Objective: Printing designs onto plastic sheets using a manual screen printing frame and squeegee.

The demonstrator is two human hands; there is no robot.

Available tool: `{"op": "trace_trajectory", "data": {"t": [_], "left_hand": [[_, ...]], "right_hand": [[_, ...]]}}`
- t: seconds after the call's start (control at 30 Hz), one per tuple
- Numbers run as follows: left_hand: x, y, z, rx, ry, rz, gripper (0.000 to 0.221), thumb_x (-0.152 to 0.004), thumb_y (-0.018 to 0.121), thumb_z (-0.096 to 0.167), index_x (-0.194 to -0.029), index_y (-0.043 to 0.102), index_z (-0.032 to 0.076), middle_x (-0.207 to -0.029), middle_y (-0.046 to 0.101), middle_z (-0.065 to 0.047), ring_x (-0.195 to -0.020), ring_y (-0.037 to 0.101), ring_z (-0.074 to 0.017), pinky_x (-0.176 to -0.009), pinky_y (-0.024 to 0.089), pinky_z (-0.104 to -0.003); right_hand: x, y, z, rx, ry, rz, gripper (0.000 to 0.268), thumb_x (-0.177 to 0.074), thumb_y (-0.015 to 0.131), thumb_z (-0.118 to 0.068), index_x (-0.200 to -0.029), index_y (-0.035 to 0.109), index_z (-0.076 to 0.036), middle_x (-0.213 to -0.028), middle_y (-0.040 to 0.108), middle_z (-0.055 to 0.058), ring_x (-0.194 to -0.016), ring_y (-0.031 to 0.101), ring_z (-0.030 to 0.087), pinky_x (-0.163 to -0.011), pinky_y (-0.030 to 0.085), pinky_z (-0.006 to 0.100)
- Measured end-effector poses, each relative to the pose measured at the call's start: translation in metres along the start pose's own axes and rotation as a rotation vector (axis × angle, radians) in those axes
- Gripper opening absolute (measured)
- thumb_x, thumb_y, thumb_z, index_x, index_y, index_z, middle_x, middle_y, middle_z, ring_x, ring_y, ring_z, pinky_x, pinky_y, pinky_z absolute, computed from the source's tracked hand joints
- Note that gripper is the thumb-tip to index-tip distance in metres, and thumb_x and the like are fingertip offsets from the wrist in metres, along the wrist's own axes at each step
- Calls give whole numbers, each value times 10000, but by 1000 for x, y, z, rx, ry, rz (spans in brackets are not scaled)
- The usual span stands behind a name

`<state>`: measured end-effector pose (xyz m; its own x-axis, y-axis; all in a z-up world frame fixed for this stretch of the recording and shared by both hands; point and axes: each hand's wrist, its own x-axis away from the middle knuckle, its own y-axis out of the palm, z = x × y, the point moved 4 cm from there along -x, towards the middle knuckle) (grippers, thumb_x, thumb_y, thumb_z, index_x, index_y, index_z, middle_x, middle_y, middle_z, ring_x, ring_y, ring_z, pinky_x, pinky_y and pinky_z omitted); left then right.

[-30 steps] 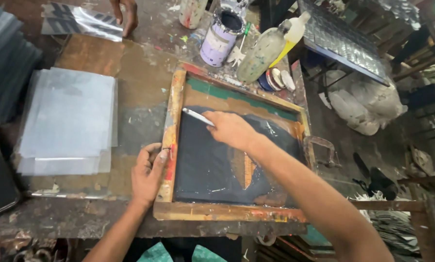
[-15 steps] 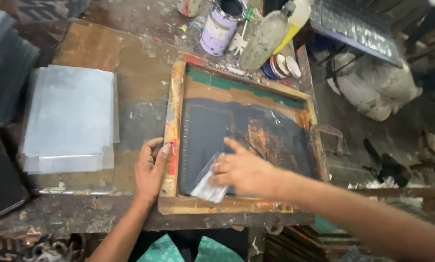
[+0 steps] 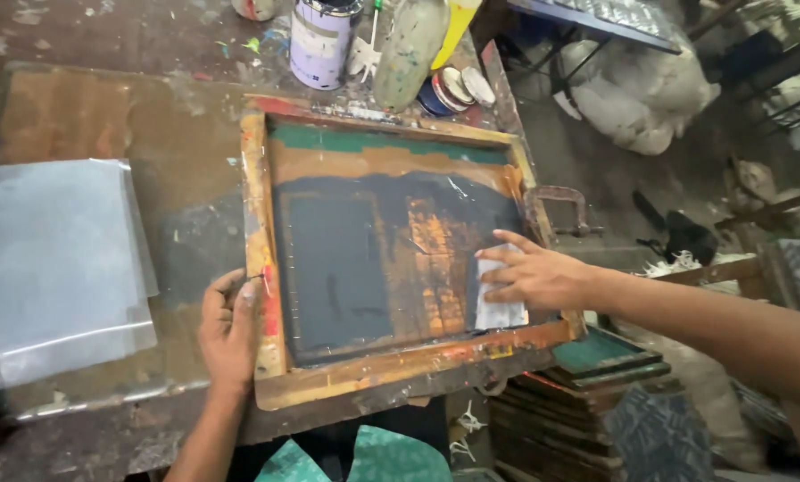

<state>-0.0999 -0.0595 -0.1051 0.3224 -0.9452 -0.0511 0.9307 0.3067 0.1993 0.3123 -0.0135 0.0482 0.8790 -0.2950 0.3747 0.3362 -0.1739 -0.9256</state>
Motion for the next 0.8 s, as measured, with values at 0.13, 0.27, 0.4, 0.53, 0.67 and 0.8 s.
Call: {"op": "trace_trajectory", "data": {"t": [0.13, 0.27, 0.4, 0.53, 0.67, 0.8], "left_hand": [[-2, 0, -2, 9, 17, 19, 298, -1065, 595, 143, -1310, 580, -26, -1128, 700, -53, -1020, 630, -81, -909, 506, -230], [1, 1, 4, -59, 41, 45, 286, -1064, 628, 162, -1284, 612, -20, -1083, 690, -34, -974, 601, -63, -883, 501, -226], [1, 1, 6, -66, 49, 55, 289, -1059, 644, 184, -1267, 623, -15, -1058, 696, -29, -961, 601, -60, -872, 502, -226], [1, 2, 15, -109, 70, 58, 312, -1046, 656, 222, -1256, 628, -7, -1070, 715, -41, -981, 624, -69, -880, 511, -237], [2, 3, 15, -150, 17, 78, 333, -1024, 663, 258, -1255, 637, 20, -1041, 724, -66, -950, 631, -87, -853, 520, -266], [-2, -5, 2, -223, 71, 127, 323, -1019, 658, 257, -1245, 647, 26, -1022, 721, -77, -926, 631, -99, -842, 522, -284]], "right_hand": [[27, 22, 17, -109, 359, -73, 569, -718, 655, -121, -1279, 663, -214, -1280, 657, 97, -1308, 494, 314, -1127, 274, 541], [49, 82, 14, -483, 947, -23, 477, -888, 605, -247, -1353, 577, -146, -1189, 680, 152, -1103, 645, 340, -950, 504, 446], [14, 72, 10, -618, 1092, -29, 413, -1011, 561, -417, -1242, 587, -76, -1062, 707, 202, -946, 692, 355, -856, 536, 457], [-24, 95, 20, -1292, 1283, 167, 488, -1047, 525, -469, -1107, 588, 11, -930, 648, 178, -814, 694, 321, -733, 619, 469], [-52, 91, 71, -1639, 1178, 453, 471, -1025, 504, -460, -1049, 618, -4, -899, 700, 157, -789, 722, 317, -673, 630, 450], [-59, 69, 69, -1052, 863, 177, 410, -1001, 551, -421, -1129, 644, -43, -930, 729, 126, -806, 715, 254, -720, 589, 394]]}}
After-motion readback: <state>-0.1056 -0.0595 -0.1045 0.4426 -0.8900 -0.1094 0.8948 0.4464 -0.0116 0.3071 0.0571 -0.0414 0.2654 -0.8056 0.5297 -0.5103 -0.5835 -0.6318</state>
